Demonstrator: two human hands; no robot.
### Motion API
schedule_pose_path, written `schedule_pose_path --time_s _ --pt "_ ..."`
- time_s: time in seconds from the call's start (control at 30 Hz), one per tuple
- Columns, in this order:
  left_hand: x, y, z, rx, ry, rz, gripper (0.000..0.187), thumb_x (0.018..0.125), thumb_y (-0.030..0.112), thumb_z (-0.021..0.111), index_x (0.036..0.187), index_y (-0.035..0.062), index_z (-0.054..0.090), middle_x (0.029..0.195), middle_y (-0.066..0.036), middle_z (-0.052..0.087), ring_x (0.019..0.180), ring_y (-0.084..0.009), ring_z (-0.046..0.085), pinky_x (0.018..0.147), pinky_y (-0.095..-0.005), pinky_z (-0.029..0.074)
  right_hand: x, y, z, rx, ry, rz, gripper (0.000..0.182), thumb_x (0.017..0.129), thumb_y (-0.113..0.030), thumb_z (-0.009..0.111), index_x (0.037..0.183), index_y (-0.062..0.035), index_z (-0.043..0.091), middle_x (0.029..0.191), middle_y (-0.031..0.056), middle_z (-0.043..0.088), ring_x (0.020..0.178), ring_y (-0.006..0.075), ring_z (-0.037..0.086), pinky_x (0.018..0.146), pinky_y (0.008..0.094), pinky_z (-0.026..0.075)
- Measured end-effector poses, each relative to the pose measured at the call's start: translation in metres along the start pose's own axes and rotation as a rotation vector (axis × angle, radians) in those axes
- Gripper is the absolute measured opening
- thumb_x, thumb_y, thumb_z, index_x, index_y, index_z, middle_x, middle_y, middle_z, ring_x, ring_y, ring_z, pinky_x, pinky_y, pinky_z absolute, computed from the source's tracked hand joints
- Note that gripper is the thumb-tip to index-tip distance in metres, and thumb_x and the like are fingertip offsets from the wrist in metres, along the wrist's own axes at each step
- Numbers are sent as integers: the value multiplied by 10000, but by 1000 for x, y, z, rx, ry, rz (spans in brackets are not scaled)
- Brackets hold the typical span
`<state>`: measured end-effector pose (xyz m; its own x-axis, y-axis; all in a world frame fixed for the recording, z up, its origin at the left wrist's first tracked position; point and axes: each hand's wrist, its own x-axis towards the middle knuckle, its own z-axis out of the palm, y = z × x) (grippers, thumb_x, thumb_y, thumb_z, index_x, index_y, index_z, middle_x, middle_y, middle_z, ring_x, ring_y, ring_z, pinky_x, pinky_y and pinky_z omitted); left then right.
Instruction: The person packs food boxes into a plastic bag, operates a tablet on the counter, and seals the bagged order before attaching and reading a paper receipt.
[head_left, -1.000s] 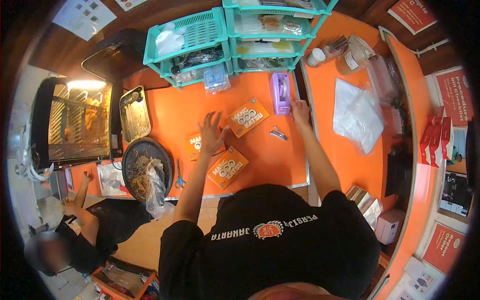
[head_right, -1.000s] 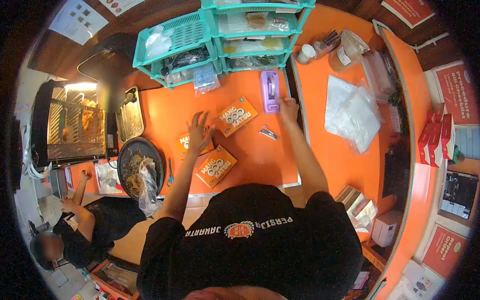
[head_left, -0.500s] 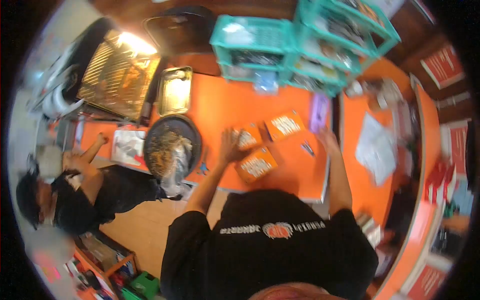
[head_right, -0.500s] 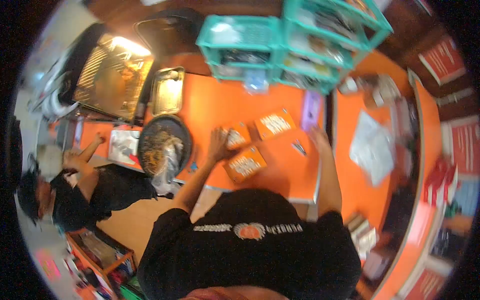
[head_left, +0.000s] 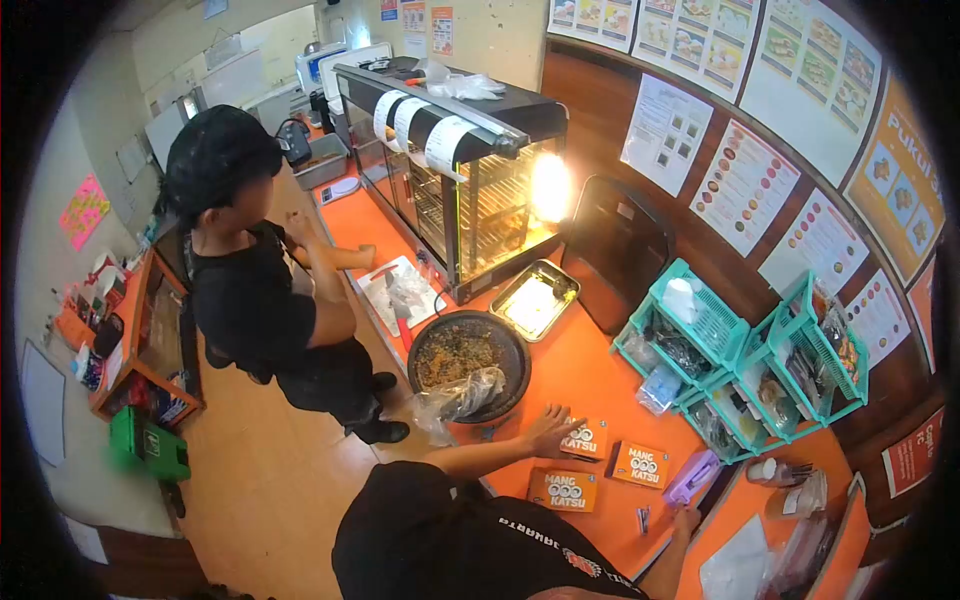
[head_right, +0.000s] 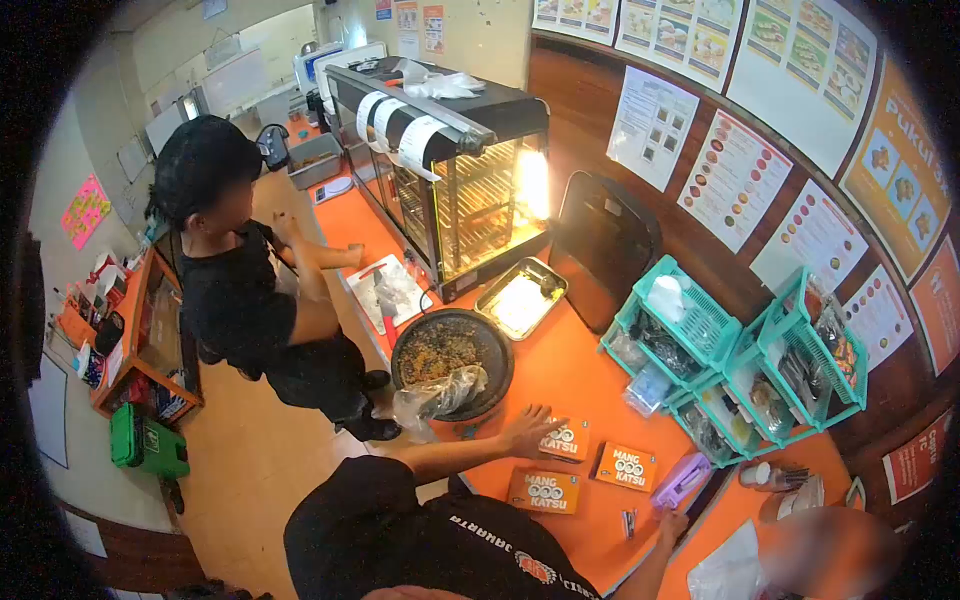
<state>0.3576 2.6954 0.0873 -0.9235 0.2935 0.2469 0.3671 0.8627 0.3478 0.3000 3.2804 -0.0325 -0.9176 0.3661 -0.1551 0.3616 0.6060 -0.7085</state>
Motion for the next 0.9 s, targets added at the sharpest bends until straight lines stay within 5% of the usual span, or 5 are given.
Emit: schedule_pose_path --time_s 0.17,0.27,0.33,0.5,0.9 --pt "-47 52 -35 -141 153 40 962 764 648 788 1550 187 480 1277 -263 536 1192 -438 503 1001 -556 400 -53 -41 12 -145 135 301 433 909 -393 747 908 41 756 753 161 734 607 223 696 606 395 549" --pt "-88 87 10 -52 -121 16 810 836 429 727 1582 288 446 1466 -302 473 1304 -508 486 1140 -613 345 -117 -90 6 86 22 57 522 938 -408 738 1241 16 724 1106 127 764 988 190 725 830 329 562" --pt "-104 87 50 40 -104 -51 680 904 330 628 1565 286 474 1477 -304 478 1347 -511 467 1160 -646 314 -164 -146 6 460 -314 129 328 1036 -333 650 1161 -52 764 1081 41 737 980 109 664 829 261 520" --pt "-93 111 12 -37 31 -87 868 829 605 737 1557 208 479 1424 -320 480 1339 -497 440 1063 -639 355 -239 -183 22 421 -600 358 563 973 -590 654 1149 -60 717 787 -54 534 620 43 395 539 222 298" --pt "-89 118 13 96 80 24 911 662 465 863 1469 166 567 1400 -253 530 1209 -415 510 986 -552 377 -317 -225 107 326 -492 -100 455 902 -474 767 804 -30 784 725 89 747 666 172 695 641 372 519"
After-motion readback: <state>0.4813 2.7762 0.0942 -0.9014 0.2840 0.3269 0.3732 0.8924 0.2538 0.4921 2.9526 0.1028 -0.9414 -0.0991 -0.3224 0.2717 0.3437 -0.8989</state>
